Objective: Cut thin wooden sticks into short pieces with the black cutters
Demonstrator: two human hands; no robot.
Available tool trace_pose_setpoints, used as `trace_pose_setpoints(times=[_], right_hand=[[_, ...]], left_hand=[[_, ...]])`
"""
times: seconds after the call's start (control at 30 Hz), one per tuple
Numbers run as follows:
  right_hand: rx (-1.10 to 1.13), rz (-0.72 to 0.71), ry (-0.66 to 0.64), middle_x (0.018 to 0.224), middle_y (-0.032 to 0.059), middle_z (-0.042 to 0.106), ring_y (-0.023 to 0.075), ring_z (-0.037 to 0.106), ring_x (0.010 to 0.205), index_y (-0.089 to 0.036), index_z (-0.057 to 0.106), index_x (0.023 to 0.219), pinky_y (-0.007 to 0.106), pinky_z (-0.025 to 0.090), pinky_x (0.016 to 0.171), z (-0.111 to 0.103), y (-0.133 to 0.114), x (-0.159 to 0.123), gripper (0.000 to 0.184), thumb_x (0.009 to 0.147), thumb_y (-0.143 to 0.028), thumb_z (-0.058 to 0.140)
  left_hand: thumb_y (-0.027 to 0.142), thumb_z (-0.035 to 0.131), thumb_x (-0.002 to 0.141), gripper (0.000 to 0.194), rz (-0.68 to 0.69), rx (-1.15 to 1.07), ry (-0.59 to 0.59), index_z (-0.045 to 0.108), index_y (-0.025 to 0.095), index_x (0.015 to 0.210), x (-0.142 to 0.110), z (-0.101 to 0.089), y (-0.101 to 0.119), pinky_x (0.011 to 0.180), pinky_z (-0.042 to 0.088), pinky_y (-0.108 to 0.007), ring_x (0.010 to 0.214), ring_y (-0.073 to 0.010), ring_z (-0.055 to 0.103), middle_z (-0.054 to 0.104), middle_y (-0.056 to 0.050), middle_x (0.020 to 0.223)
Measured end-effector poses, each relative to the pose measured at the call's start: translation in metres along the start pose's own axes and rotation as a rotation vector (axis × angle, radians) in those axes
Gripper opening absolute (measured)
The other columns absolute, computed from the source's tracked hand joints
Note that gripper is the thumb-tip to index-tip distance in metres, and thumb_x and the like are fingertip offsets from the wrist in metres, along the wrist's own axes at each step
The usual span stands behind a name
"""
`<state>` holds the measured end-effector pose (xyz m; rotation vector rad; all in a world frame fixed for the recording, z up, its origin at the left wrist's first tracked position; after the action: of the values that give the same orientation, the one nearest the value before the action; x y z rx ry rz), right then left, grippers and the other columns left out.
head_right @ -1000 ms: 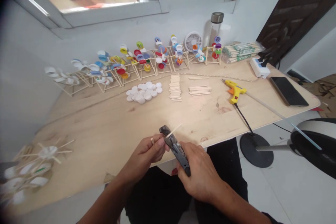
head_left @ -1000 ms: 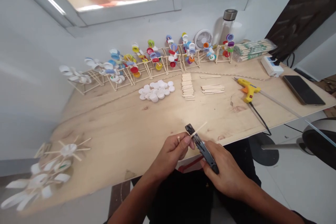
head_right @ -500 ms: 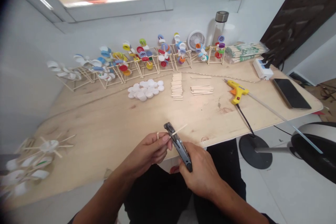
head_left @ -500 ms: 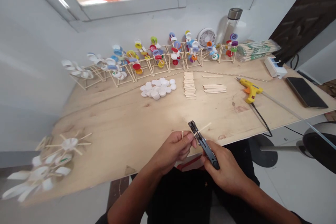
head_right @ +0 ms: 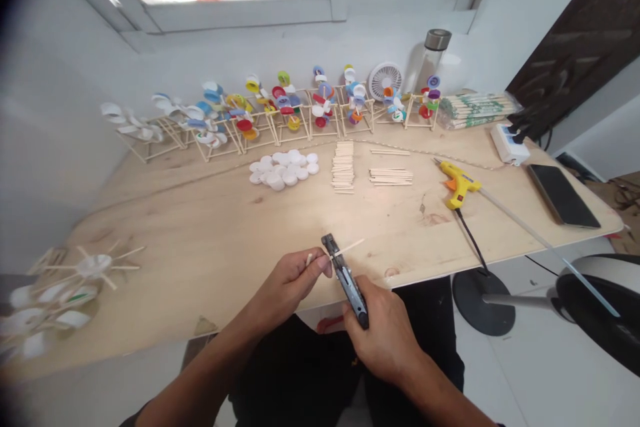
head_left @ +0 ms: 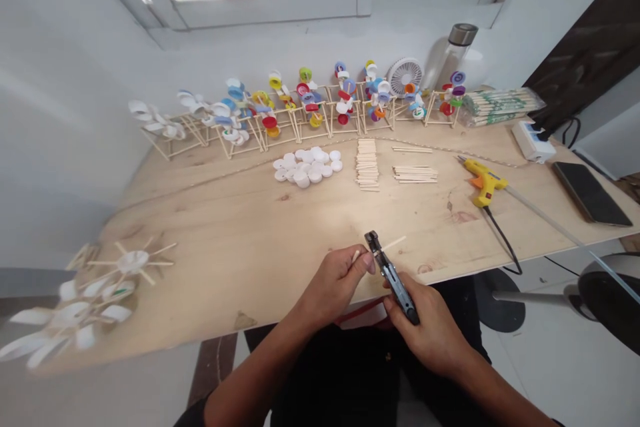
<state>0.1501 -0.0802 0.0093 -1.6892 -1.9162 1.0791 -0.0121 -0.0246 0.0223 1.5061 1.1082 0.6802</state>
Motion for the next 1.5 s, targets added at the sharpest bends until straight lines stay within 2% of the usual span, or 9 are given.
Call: trace_pose_setpoints(times=[0.1, 0.4, 0.83, 0.93, 1.07, 1.2, 1.3, 1.4, 1.5], right_hand=[[0.010, -0.013, -0.003, 0.076, 0.0032, 0.065, 0.0202, 0.061, 0.071, -0.019, 0.057, 0.095, 0.027, 0.043, 0.065, 0.000, -0.001, 0.000, 0.020, 0.079, -0.023, 0.046], [0.013, -0.004, -0.014, 0.075, 0.0028, 0.064, 0.0209, 0.062, 0.074, -0.019, 0.056, 0.096, 0.029, 0.044, 0.071, 0.002, 0.001, 0.001, 0.019, 0.080, -0.023, 0.046], [0.011, 0.008, -0.016, 0.073, 0.0020, 0.063, 0.0179, 0.058, 0.065, -0.019, 0.054, 0.088, 0.026, 0.042, 0.063, 0.001, 0.000, 0.003, 0.012, 0.081, -0.022, 0.045], [0.008, 0.018, -0.015, 0.071, 0.0019, 0.062, 0.0177, 0.058, 0.064, -0.018, 0.054, 0.086, 0.026, 0.042, 0.063, 0.001, 0.000, 0.004, 0.012, 0.080, -0.022, 0.045], [0.001, 0.034, -0.016, 0.072, 0.0022, 0.063, 0.0179, 0.059, 0.065, -0.018, 0.055, 0.087, 0.027, 0.042, 0.064, 0.002, 0.001, 0.006, 0.013, 0.081, -0.023, 0.045], [0.000, 0.051, -0.015, 0.070, 0.0012, 0.062, 0.0175, 0.058, 0.065, -0.019, 0.054, 0.084, 0.026, 0.042, 0.063, 0.002, 0.001, 0.007, 0.010, 0.080, -0.024, 0.045], [0.016, 0.059, -0.022, 0.069, 0.0005, 0.061, 0.0169, 0.057, 0.064, -0.019, 0.053, 0.084, 0.025, 0.041, 0.061, 0.002, 0.000, 0.007, 0.009, 0.080, -0.023, 0.045], [0.027, 0.069, -0.033, 0.069, 0.0002, 0.060, 0.0169, 0.057, 0.063, -0.019, 0.053, 0.086, 0.025, 0.041, 0.060, 0.002, 0.001, 0.007, 0.010, 0.080, -0.023, 0.046], [0.010, 0.069, -0.031, 0.071, 0.0010, 0.061, 0.0174, 0.057, 0.065, -0.019, 0.054, 0.087, 0.026, 0.041, 0.061, 0.002, 0.001, 0.006, 0.012, 0.079, -0.023, 0.047]], left_hand=[[0.031, 0.038, 0.087, 0.031, 0.028, 0.028, 0.003, 0.056, 0.015, 0.067, 0.000, 0.000, 0.001, 0.065, 0.039, -0.021, 0.065, -0.0105, 0.052, 0.058, 0.001, 0.068], [0.032, 0.036, 0.087, 0.034, 0.008, 0.038, -0.022, 0.059, 0.015, 0.069, 0.001, -0.001, -0.001, 0.067, 0.041, -0.022, 0.068, -0.0125, 0.056, 0.062, -0.001, 0.070], [0.033, 0.036, 0.086, 0.033, 0.023, 0.091, -0.024, 0.058, 0.015, 0.069, 0.005, -0.002, -0.004, 0.064, 0.040, -0.023, 0.066, -0.0132, 0.055, 0.060, -0.001, 0.068], [0.033, 0.035, 0.087, 0.032, 0.045, 0.188, 0.007, 0.056, 0.016, 0.069, 0.005, -0.001, -0.003, 0.059, 0.038, -0.022, 0.061, -0.0125, 0.053, 0.058, 0.000, 0.064], [0.029, 0.035, 0.087, 0.027, 0.067, 0.458, 0.067, 0.054, 0.017, 0.074, 0.002, 0.001, -0.002, 0.052, 0.034, -0.022, 0.051, -0.0120, 0.049, 0.055, 0.000, 0.058], [0.023, 0.033, 0.087, 0.023, 0.197, 0.754, 0.126, 0.054, 0.016, 0.083, -0.002, 0.005, -0.007, 0.056, 0.036, -0.024, 0.059, -0.0149, 0.054, 0.061, -0.004, 0.069], [0.018, 0.031, 0.087, 0.025, 0.294, 0.971, 0.154, 0.056, 0.015, 0.085, -0.002, 0.007, -0.012, 0.056, 0.036, -0.026, 0.060, -0.0173, 0.054, 0.062, -0.007, 0.068], [0.017, 0.032, 0.086, 0.025, 0.303, 0.989, 0.123, 0.056, 0.015, 0.085, -0.002, 0.007, -0.015, 0.054, 0.036, -0.026, 0.056, -0.0170, 0.054, 0.061, -0.007, 0.065], [0.019, 0.031, 0.087, 0.024, 0.233, 0.826, 0.060, 0.055, 0.016, 0.086, 0.000, 0.005, -0.013, 0.055, 0.037, -0.025, 0.058, -0.0162, 0.056, 0.062, -0.005, 0.067]])
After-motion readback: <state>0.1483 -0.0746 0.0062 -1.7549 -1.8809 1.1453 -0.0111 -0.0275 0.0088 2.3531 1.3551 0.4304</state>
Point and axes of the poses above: each hand's wrist, its own x-axis towards the middle knuckle, its own z-axis out of the palm, y = z × x, the point moved 1 cm from there along x, towards the middle knuckle
